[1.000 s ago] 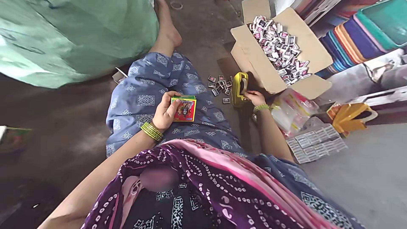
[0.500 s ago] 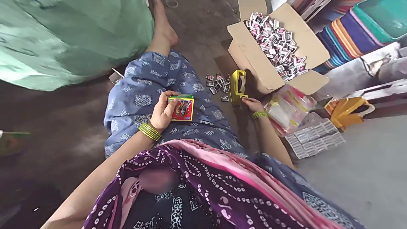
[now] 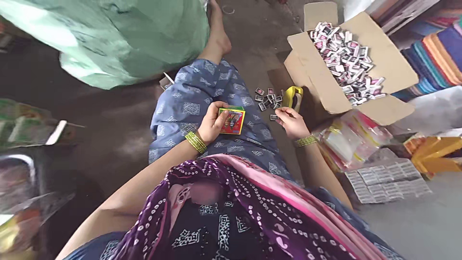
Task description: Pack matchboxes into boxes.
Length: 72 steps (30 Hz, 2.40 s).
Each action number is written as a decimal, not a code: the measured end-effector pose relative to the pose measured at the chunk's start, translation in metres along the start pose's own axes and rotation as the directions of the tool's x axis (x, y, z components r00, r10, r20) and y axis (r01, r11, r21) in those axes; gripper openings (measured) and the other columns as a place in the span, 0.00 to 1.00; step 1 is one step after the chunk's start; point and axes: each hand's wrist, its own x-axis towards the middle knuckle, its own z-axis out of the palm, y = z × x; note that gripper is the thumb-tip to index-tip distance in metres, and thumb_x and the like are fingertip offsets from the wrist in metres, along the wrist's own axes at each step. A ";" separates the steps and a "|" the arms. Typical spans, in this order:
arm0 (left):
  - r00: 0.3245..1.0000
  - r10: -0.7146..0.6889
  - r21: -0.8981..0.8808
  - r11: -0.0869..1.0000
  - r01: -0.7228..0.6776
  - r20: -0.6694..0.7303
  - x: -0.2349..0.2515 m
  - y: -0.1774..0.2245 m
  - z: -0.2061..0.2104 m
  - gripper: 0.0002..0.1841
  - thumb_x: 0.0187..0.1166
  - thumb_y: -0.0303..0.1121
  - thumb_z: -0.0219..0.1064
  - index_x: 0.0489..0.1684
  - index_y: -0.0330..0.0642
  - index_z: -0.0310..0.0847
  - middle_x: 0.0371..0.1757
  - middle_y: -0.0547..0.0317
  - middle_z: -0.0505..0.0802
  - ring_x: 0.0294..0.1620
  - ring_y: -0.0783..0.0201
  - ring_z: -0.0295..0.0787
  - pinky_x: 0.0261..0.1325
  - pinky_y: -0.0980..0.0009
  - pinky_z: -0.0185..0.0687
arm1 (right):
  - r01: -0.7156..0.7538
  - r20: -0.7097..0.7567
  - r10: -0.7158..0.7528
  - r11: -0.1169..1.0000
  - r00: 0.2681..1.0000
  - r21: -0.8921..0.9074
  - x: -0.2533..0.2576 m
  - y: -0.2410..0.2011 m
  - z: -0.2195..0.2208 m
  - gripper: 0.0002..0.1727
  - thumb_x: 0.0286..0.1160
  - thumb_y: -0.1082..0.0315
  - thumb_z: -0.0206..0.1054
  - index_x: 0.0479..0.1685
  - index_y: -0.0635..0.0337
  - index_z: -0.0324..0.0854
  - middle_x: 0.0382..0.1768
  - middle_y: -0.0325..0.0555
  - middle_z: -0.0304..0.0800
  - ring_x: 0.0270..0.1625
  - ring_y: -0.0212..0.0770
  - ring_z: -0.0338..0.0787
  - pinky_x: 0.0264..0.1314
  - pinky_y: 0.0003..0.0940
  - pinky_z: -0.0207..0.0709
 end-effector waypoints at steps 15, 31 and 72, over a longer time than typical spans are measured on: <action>1.000 0.019 0.014 1.000 -0.018 -0.008 0.002 -0.001 -0.002 0.25 0.74 0.40 0.78 0.63 0.36 0.75 0.58 0.46 0.86 0.49 0.62 0.89 0.52 0.62 0.91 | 0.041 0.273 -0.087 0.985 0.958 0.170 -0.020 -0.054 0.137 0.14 0.79 0.62 0.72 0.54 0.61 0.90 0.57 0.46 0.93 0.62 0.40 0.90 0.65 0.40 0.84; 0.992 0.061 -0.170 0.985 -0.041 0.110 0.012 0.006 -0.023 0.28 0.81 0.36 0.59 0.72 0.21 0.62 0.61 0.39 0.88 0.61 0.58 0.89 0.66 0.60 0.85 | 0.542 0.503 -0.373 0.804 0.780 -0.244 -0.002 -0.042 0.110 0.30 0.68 0.50 0.79 0.64 0.61 0.84 0.55 0.43 0.93 0.58 0.32 0.91 0.64 0.35 0.86; 0.659 0.379 0.433 0.897 -0.089 -0.649 0.002 0.066 -0.184 0.15 0.81 0.31 0.70 0.57 0.29 0.83 0.52 0.53 0.94 0.51 0.73 0.91 0.58 0.74 0.89 | 0.614 0.453 -0.416 0.490 0.789 -0.619 0.083 -0.083 0.087 0.18 0.76 0.58 0.71 0.60 0.57 0.88 0.65 0.50 0.89 0.62 0.42 0.91 0.67 0.41 0.85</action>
